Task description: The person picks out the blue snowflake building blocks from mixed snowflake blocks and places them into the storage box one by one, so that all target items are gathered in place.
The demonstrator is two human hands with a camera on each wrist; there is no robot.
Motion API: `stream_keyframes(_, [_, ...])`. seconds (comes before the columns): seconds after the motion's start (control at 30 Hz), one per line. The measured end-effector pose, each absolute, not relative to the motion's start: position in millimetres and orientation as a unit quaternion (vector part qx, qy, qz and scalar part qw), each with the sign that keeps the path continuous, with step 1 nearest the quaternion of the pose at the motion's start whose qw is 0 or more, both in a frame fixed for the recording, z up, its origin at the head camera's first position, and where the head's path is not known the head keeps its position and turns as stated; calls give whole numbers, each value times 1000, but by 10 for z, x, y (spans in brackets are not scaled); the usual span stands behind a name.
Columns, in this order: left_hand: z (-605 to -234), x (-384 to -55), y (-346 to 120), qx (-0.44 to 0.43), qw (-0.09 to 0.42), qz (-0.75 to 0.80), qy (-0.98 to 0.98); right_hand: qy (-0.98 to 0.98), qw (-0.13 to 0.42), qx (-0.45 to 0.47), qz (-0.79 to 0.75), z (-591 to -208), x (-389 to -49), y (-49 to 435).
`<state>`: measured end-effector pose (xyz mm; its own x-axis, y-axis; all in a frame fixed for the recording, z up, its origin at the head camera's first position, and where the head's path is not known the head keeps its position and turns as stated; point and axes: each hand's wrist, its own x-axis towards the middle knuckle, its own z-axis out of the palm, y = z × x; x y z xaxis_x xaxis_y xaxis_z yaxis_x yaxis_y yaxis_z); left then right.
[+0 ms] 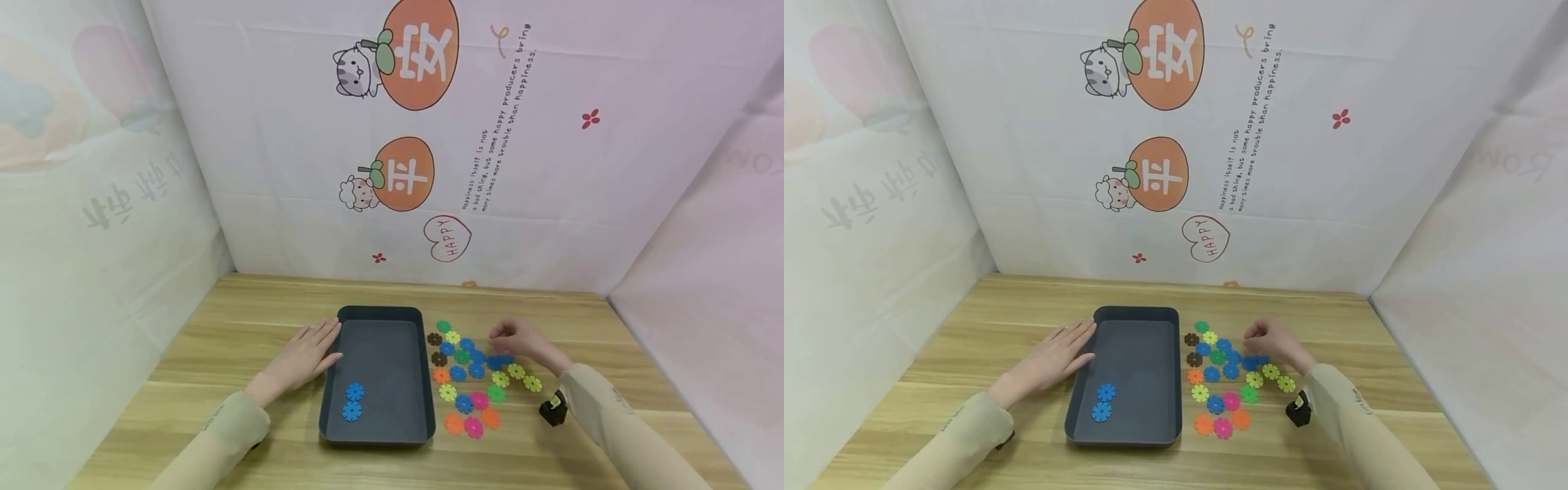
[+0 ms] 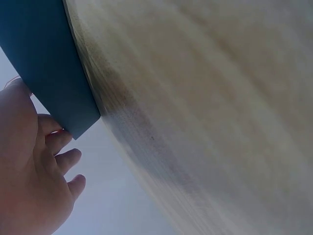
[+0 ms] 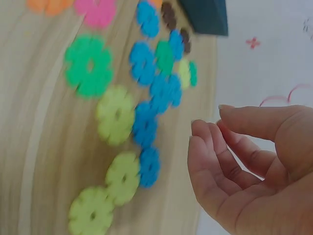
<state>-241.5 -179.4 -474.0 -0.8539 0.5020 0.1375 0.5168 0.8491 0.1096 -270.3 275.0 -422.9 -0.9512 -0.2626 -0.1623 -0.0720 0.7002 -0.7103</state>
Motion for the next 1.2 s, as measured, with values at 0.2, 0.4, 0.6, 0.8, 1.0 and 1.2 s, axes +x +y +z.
stream_keyframes(0.2, [-4753,-2423,-1796,-266,53,-67,-960,932,114,-79,-335,-4315,-2722,2959])
stream_keyframes(0.4, [-4741,-2423,-1796,-270,56,-67,-959,945,89,-81,-303,-4424,-2745,3082])
stream_keyframes(0.6, [-4738,-2417,-1795,-272,60,-70,-958,948,94,-78,-295,-4456,-2758,3116])
stream_keyframes(0.8, [-4737,-2421,-1790,-269,61,-74,-958,948,108,-67,-290,-4458,-2745,3103])
stream_keyframes(1.0, [-4738,-2421,-1797,-267,55,-73,-959,947,109,-64,-296,-4486,-2760,3103])
stream_keyframes(1.2, [-4756,-2430,-1800,-266,54,-70,-960,947,109,-61,-297,-4521,-2774,3105])
